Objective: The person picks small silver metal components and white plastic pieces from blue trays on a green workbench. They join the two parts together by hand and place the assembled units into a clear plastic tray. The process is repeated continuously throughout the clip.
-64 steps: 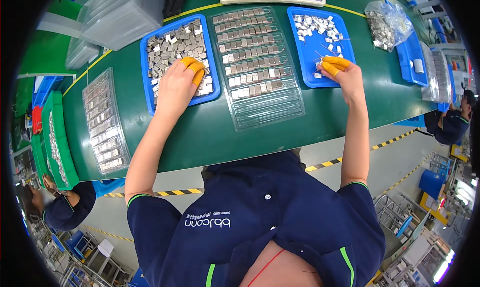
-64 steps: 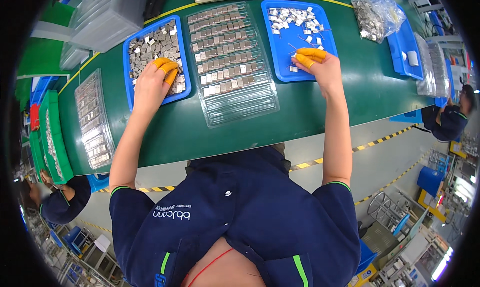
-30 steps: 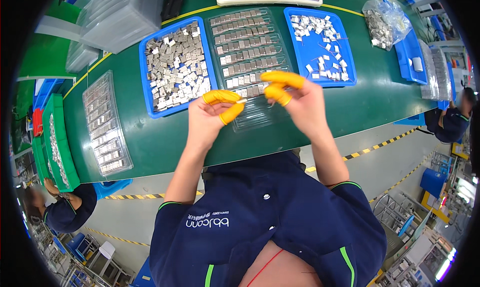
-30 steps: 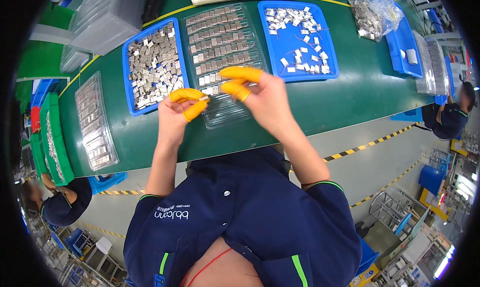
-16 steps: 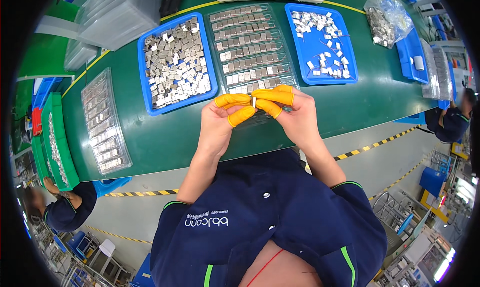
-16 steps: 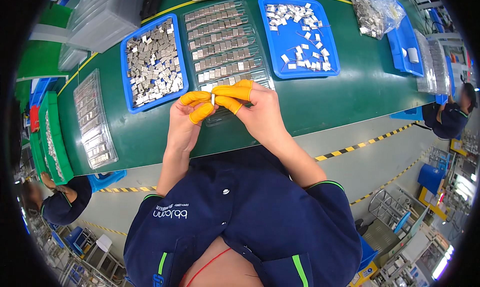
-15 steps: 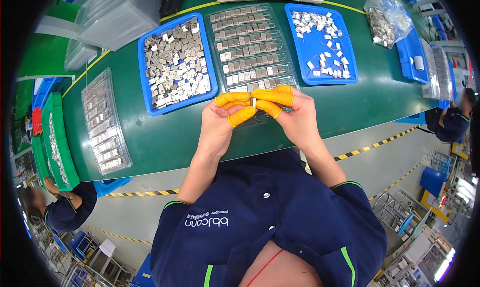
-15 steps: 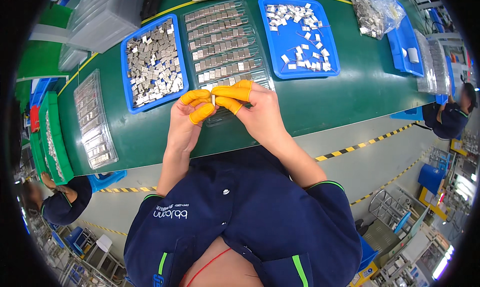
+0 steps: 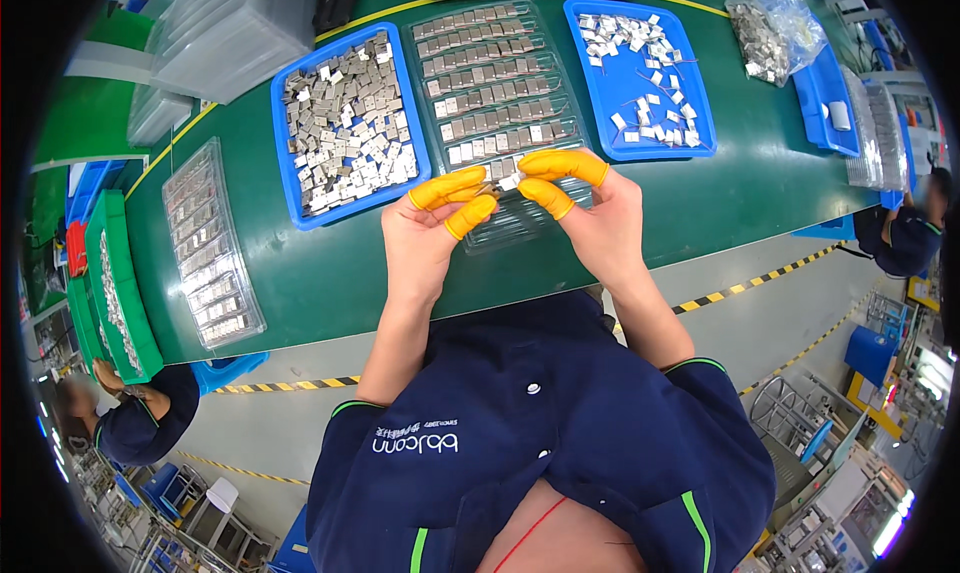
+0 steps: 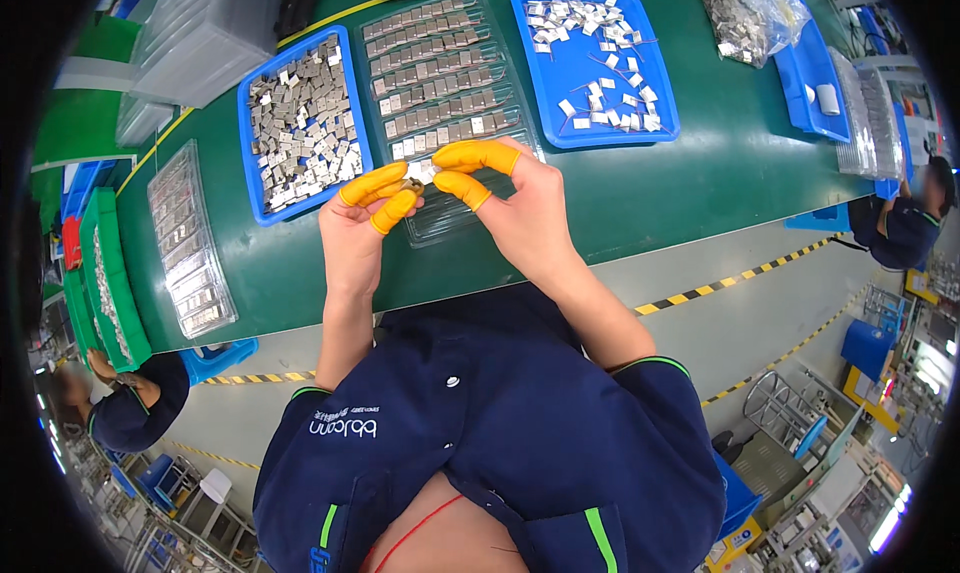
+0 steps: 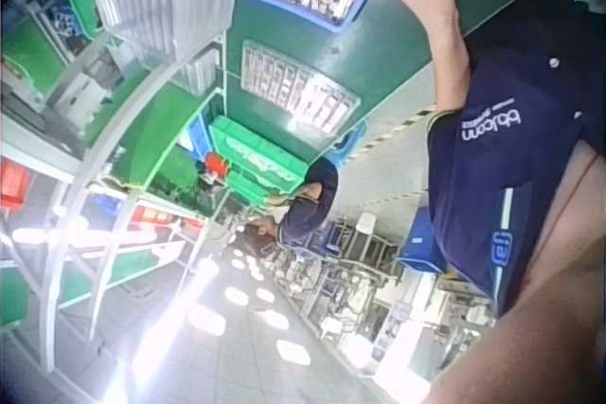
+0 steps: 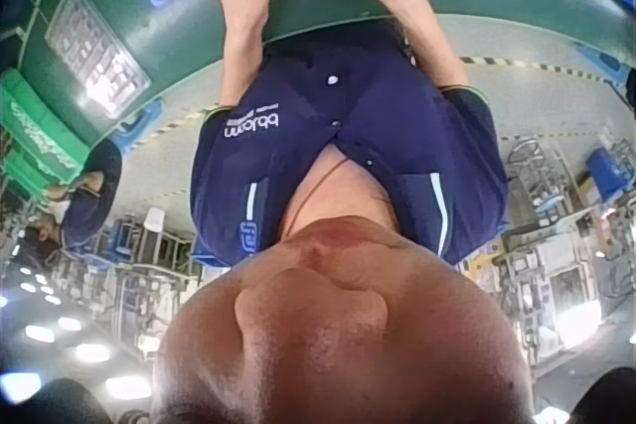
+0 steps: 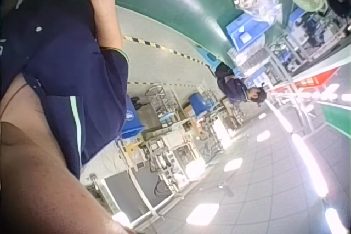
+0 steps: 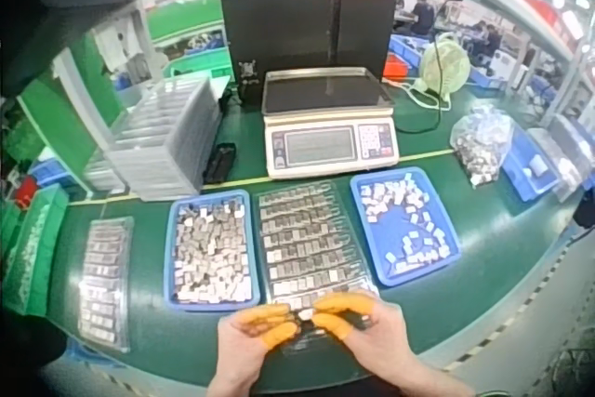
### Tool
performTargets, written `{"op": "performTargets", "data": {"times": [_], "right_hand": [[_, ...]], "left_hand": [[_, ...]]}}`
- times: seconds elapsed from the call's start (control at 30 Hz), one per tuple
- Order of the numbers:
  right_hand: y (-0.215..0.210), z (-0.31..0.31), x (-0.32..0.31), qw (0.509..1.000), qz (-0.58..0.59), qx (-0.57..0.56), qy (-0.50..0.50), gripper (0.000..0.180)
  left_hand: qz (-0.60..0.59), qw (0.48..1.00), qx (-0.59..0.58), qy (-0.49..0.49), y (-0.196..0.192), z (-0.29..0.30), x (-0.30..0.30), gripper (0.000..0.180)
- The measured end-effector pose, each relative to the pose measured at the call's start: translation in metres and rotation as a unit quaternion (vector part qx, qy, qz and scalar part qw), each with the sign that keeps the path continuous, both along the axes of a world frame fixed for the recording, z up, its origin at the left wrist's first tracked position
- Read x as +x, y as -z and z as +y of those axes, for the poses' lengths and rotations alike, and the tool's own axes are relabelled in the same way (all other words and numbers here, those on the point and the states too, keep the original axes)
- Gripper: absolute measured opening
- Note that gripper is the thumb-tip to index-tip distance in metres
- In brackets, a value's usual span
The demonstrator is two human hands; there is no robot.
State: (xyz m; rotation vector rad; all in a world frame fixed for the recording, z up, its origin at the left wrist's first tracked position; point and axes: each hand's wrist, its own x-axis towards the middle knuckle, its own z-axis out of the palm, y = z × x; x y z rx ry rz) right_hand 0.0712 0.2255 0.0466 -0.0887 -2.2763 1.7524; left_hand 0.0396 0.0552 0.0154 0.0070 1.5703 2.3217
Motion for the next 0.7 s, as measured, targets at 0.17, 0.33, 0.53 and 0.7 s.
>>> {"op": "performTargets", "data": {"times": [0.17, 0.33, 0.53, 0.7], "right_hand": [[-0.003, 0.001, 0.003, 0.999, -0.012, 0.031, -0.012, 0.018], [-0.001, 0.004, 0.006, 0.999, -0.026, -0.009, -0.037, 0.017], [-0.001, 0.007, 0.012, 0.983, -0.112, -0.095, -0.108, 0.020], [0.006, 0.014, 0.018, 0.899, -0.246, -0.317, -0.178, 0.024]], "left_hand": [[0.010, 1.000, -0.015, 0.020, -0.002, -0.004, 0.003, 0.024], [0.025, 0.999, -0.029, 0.034, -0.003, -0.004, 0.004, 0.020], [0.045, 0.995, -0.027, 0.083, -0.006, -0.005, 0.006, 0.019], [-0.009, 0.985, 0.004, 0.174, -0.011, -0.010, 0.006, 0.019]]}}
